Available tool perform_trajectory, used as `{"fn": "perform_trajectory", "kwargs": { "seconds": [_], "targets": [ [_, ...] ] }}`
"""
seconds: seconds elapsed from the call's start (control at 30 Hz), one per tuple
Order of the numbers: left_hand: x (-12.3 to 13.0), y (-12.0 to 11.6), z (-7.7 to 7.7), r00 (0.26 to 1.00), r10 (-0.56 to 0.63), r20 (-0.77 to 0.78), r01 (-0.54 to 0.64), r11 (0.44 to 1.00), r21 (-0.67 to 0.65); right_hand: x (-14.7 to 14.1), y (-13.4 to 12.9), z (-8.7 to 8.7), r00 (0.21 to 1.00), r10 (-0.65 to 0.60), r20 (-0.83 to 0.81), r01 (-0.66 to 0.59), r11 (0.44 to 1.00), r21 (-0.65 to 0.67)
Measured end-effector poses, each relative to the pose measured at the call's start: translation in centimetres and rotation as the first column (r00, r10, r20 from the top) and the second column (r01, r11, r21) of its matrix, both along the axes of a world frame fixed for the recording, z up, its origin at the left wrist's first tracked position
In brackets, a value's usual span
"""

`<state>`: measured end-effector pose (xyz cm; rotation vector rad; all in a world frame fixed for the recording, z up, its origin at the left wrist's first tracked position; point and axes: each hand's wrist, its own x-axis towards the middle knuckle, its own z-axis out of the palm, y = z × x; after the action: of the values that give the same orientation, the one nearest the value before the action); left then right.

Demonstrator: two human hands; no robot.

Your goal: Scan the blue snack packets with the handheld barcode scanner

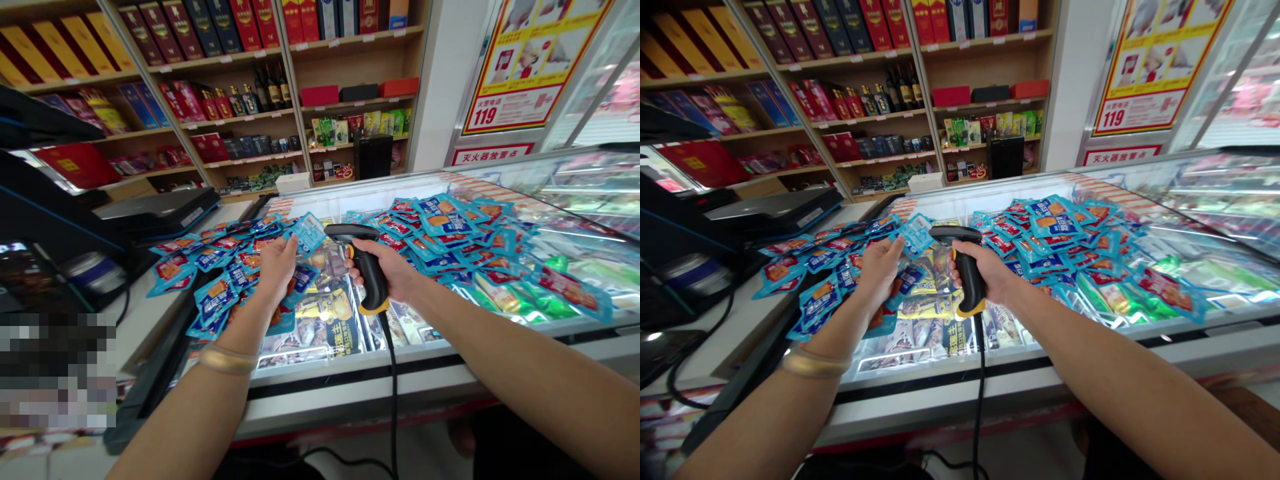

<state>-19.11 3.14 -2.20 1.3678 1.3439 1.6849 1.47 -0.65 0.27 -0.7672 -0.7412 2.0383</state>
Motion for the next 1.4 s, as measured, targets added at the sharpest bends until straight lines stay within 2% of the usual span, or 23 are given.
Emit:
{"fn": "perform_trajectory", "kwargs": {
  "seconds": [0.13,0.4,0.77,0.9,1.0,1.1,1.17,1.27,1.33,1.4],
  "targets": [
    [0.2,-0.1,-0.3,0.998,-0.065,0.012,0.065,0.998,0.018,0.0,0.0,0.1,0.999,-0.037,-0.004,0.037,0.999,0.021],
    [0.7,-1.1,0.4,0.992,-0.057,-0.117,0.06,0.998,0.023,0.1,-0.1,0.5,0.997,-0.078,-0.021,0.078,0.997,0.007],
    [0.6,-1.2,0.4,0.986,-0.078,-0.148,0.078,0.997,-0.003,0.1,0.0,0.3,0.996,-0.08,-0.036,0.08,0.997,0.006],
    [0.6,-1.0,0.3,0.977,-0.093,-0.192,0.104,0.993,0.05,0.1,0.1,0.4,0.994,-0.095,-0.06,0.095,0.995,-0.012],
    [1.1,-0.6,0.5,0.955,-0.067,-0.29,0.101,0.989,0.105,0.6,0.3,1.0,0.987,-0.134,-0.091,0.133,0.991,-0.012],
    [2.7,-0.3,1.2,0.881,-0.022,-0.473,0.11,0.981,0.16,2.1,0.4,1.9,0.971,-0.199,-0.132,0.206,0.978,0.04],
    [4.7,-0.1,2.0,0.804,-0.003,-0.595,0.168,0.961,0.222,3.8,0.4,2.5,0.96,-0.237,-0.149,0.25,0.965,0.075],
    [8.9,0.4,3.2,0.69,-0.017,-0.724,0.327,0.899,0.291,7.3,0.1,3.1,0.941,-0.308,-0.14,0.321,0.943,0.089],
    [12.2,0.9,3.8,0.623,-0.054,-0.781,0.413,0.87,0.27,9.8,-0.2,3.0,0.922,-0.366,-0.123,0.378,0.921,0.094],
    [15.6,1.3,3.9,0.556,-0.095,-0.825,0.449,0.87,0.202,12.3,-0.4,2.7,0.901,-0.419,-0.109,0.43,0.897,0.102]
  ]
}}
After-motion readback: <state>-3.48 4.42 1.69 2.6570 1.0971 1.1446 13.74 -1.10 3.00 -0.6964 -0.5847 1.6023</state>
